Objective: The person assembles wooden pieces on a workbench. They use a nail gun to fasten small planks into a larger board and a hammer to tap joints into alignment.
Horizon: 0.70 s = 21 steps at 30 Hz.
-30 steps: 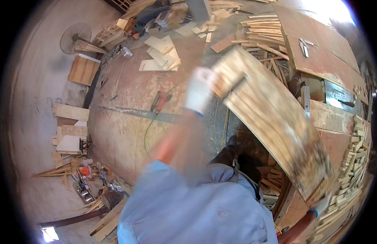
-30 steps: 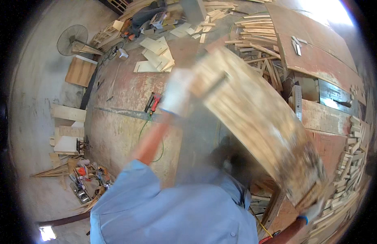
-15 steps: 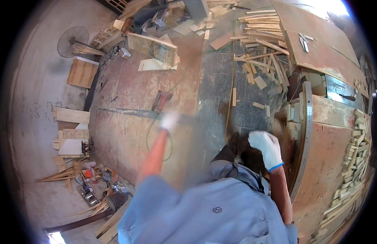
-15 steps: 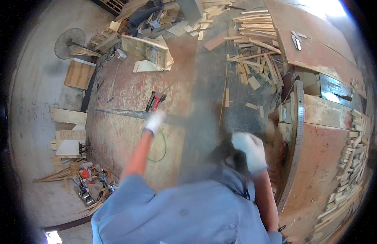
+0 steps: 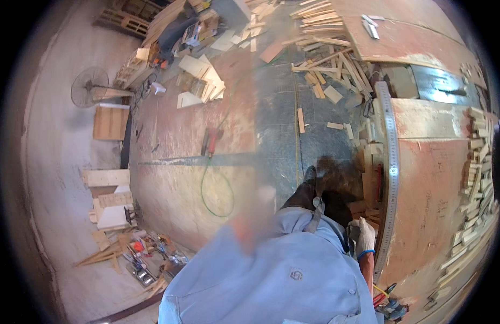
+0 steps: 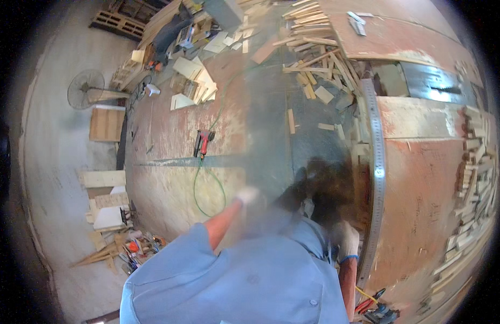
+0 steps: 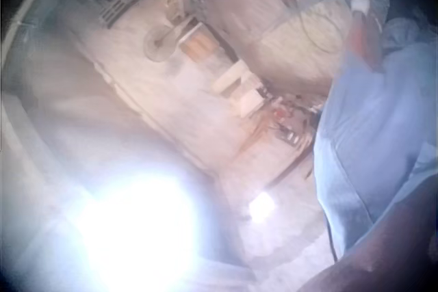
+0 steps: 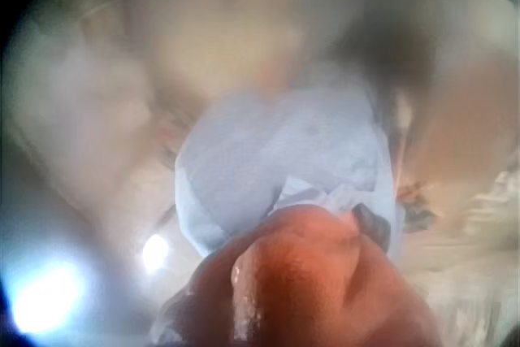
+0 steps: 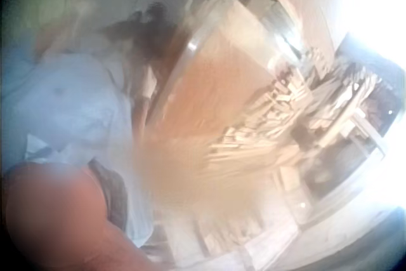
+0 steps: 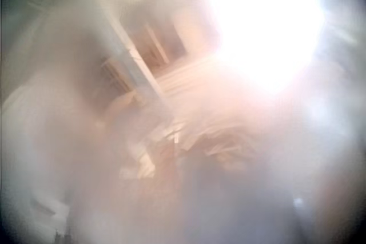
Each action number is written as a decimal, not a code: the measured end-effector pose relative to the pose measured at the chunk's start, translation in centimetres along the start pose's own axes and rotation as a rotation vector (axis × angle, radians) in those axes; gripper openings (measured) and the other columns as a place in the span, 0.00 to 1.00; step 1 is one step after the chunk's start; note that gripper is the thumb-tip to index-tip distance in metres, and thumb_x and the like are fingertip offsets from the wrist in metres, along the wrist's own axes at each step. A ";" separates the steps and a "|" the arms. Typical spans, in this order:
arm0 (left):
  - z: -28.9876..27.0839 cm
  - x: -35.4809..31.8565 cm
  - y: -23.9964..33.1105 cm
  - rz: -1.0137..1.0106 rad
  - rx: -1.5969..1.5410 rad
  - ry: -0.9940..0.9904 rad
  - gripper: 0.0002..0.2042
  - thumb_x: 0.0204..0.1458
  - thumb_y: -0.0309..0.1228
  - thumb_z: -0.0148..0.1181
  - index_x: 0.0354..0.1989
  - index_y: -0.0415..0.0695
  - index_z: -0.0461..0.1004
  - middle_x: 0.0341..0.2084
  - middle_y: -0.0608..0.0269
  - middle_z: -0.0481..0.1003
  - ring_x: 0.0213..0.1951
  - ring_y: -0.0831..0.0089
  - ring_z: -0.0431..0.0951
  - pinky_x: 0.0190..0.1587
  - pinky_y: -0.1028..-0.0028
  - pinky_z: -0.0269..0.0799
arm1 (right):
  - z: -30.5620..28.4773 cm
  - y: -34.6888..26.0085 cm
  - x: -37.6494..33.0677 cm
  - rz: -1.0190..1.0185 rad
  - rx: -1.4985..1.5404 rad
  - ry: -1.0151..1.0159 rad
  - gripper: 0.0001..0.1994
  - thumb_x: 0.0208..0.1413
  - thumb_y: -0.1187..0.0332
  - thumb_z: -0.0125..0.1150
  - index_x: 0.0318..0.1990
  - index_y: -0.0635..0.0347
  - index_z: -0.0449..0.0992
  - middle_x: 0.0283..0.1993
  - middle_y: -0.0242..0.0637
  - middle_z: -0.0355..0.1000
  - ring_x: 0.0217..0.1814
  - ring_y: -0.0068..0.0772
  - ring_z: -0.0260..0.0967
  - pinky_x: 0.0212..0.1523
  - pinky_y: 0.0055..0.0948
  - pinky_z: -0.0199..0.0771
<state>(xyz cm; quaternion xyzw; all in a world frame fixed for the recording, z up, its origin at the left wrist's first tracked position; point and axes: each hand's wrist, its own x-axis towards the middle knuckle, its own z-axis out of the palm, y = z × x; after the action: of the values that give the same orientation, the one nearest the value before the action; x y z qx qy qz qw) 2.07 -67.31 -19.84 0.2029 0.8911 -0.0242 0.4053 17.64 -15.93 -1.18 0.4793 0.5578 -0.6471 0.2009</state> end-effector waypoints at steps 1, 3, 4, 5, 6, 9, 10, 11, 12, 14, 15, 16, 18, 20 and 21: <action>-4.2 1.7 0.8 0.008 0.056 0.061 0.13 0.58 0.33 0.54 0.34 0.39 0.84 0.36 0.42 0.83 0.39 0.47 0.85 0.42 0.50 0.80 | 0.0 -0.6 -0.1 -0.108 -0.077 -0.061 0.20 0.70 0.51 0.58 0.37 0.60 0.83 0.32 0.36 0.80 0.32 0.28 0.77 0.33 0.27 0.71; -13.3 4.9 3.5 0.067 0.133 0.246 0.11 0.58 0.30 0.53 0.33 0.40 0.82 0.34 0.44 0.82 0.38 0.48 0.84 0.42 0.50 0.79 | -0.7 -1.0 -0.3 -0.176 -0.201 -0.055 0.19 0.69 0.52 0.59 0.37 0.60 0.83 0.31 0.36 0.80 0.31 0.28 0.76 0.32 0.27 0.72; -17.7 6.0 6.0 0.147 0.154 0.439 0.10 0.58 0.29 0.53 0.32 0.43 0.81 0.32 0.47 0.81 0.38 0.50 0.83 0.44 0.50 0.79 | -1.3 -0.7 -0.4 -0.186 -0.152 -0.023 0.19 0.68 0.53 0.60 0.37 0.60 0.82 0.31 0.36 0.79 0.31 0.28 0.76 0.32 0.27 0.72; -22.0 6.7 9.0 0.195 0.189 0.464 0.10 0.60 0.29 0.52 0.32 0.42 0.81 0.33 0.46 0.81 0.39 0.48 0.82 0.45 0.50 0.78 | -1.9 -0.1 -0.5 -0.123 -0.058 0.035 0.18 0.68 0.53 0.60 0.37 0.60 0.82 0.31 0.35 0.79 0.30 0.28 0.76 0.32 0.28 0.72; -25.6 7.3 12.6 0.256 0.186 0.556 0.12 0.62 0.31 0.51 0.34 0.42 0.81 0.36 0.45 0.81 0.41 0.47 0.82 0.47 0.50 0.77 | -2.5 0.7 -0.6 -0.024 -0.011 0.078 0.18 0.68 0.54 0.60 0.37 0.60 0.82 0.31 0.35 0.79 0.30 0.28 0.75 0.32 0.28 0.72; -34.7 8.3 24.8 0.417 -0.284 0.588 0.16 0.68 0.34 0.48 0.43 0.38 0.82 0.45 0.44 0.81 0.47 0.46 0.81 0.52 0.54 0.76 | -3.9 3.7 -0.7 -0.052 -0.257 0.168 0.21 0.67 0.51 0.57 0.36 0.61 0.82 0.33 0.38 0.80 0.34 0.33 0.74 0.37 0.35 0.73; -36.5 7.6 28.3 0.572 -0.415 0.643 0.17 0.69 0.35 0.48 0.48 0.36 0.82 0.48 0.45 0.82 0.48 0.47 0.81 0.54 0.56 0.76 | -3.6 4.9 -0.8 -0.166 -0.378 0.216 0.22 0.67 0.50 0.55 0.37 0.62 0.82 0.35 0.42 0.80 0.37 0.39 0.75 0.40 0.39 0.73; -38.0 7.6 32.4 0.580 -0.549 0.507 0.16 0.69 0.34 0.50 0.52 0.36 0.81 0.49 0.47 0.82 0.49 0.53 0.82 0.55 0.60 0.76 | -3.1 6.0 -0.7 -0.212 -0.423 0.296 0.24 0.67 0.48 0.53 0.38 0.63 0.82 0.37 0.46 0.81 0.40 0.45 0.76 0.44 0.43 0.73; -39.0 7.1 35.7 0.590 -0.652 0.415 0.16 0.69 0.32 0.51 0.55 0.36 0.81 0.49 0.49 0.83 0.50 0.58 0.83 0.56 0.63 0.76 | -2.5 7.0 -0.6 -0.162 -0.368 0.330 0.26 0.67 0.47 0.51 0.39 0.64 0.82 0.39 0.51 0.81 0.43 0.51 0.77 0.47 0.46 0.73; -39.1 6.5 42.2 0.674 -0.755 0.196 0.15 0.69 0.29 0.53 0.56 0.35 0.80 0.49 0.54 0.83 0.51 0.67 0.82 0.57 0.68 0.76 | -1.6 9.6 0.2 -0.045 -0.205 0.412 0.28 0.67 0.45 0.49 0.42 0.65 0.82 0.42 0.55 0.82 0.47 0.58 0.78 0.53 0.50 0.73; -39.0 6.8 45.4 0.727 -0.722 0.130 0.14 0.69 0.28 0.54 0.56 0.35 0.80 0.50 0.55 0.83 0.53 0.70 0.82 0.57 0.70 0.76 | -1.0 10.8 0.3 -0.004 -0.150 0.457 0.28 0.67 0.45 0.49 0.43 0.64 0.83 0.44 0.55 0.82 0.49 0.58 0.78 0.55 0.50 0.73; -38.5 6.6 47.9 0.851 -0.620 0.098 0.14 0.69 0.29 0.54 0.56 0.34 0.80 0.49 0.55 0.83 0.54 0.70 0.81 0.59 0.69 0.75 | -0.5 12.2 0.7 0.023 -0.120 0.536 0.28 0.66 0.45 0.49 0.45 0.64 0.83 0.45 0.55 0.82 0.50 0.58 0.78 0.56 0.50 0.73; -36.5 6.8 53.7 1.014 -0.482 -0.077 0.15 0.69 0.29 0.54 0.57 0.35 0.80 0.51 0.52 0.83 0.55 0.64 0.82 0.60 0.67 0.75 | 0.8 15.5 0.7 0.033 -0.120 0.649 0.26 0.67 0.47 0.49 0.47 0.62 0.84 0.45 0.55 0.82 0.52 0.58 0.79 0.57 0.49 0.75; -34.8 6.0 58.6 1.182 -0.295 -0.220 0.14 0.68 0.28 0.55 0.56 0.34 0.80 0.47 0.54 0.84 0.52 0.69 0.82 0.58 0.69 0.75 | 2.3 17.9 -0.3 0.172 0.146 0.659 0.24 0.67 0.50 0.49 0.45 0.61 0.85 0.43 0.54 0.82 0.52 0.58 0.80 0.55 0.50 0.77; -33.7 5.4 60.6 1.262 -0.206 -0.290 0.14 0.67 0.28 0.56 0.55 0.34 0.80 0.46 0.56 0.84 0.51 0.71 0.82 0.56 0.71 0.75 | 3.4 18.9 -1.0 0.156 0.217 0.768 0.23 0.67 0.52 0.50 0.43 0.61 0.86 0.41 0.54 0.82 0.51 0.56 0.80 0.53 0.50 0.78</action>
<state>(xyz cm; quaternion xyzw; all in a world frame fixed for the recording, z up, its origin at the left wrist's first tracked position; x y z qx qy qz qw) -2.03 -2.97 6.16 0.6417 0.5349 0.2766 0.4749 31.76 -24.92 -10.58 0.7456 0.4826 -0.4589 -0.0254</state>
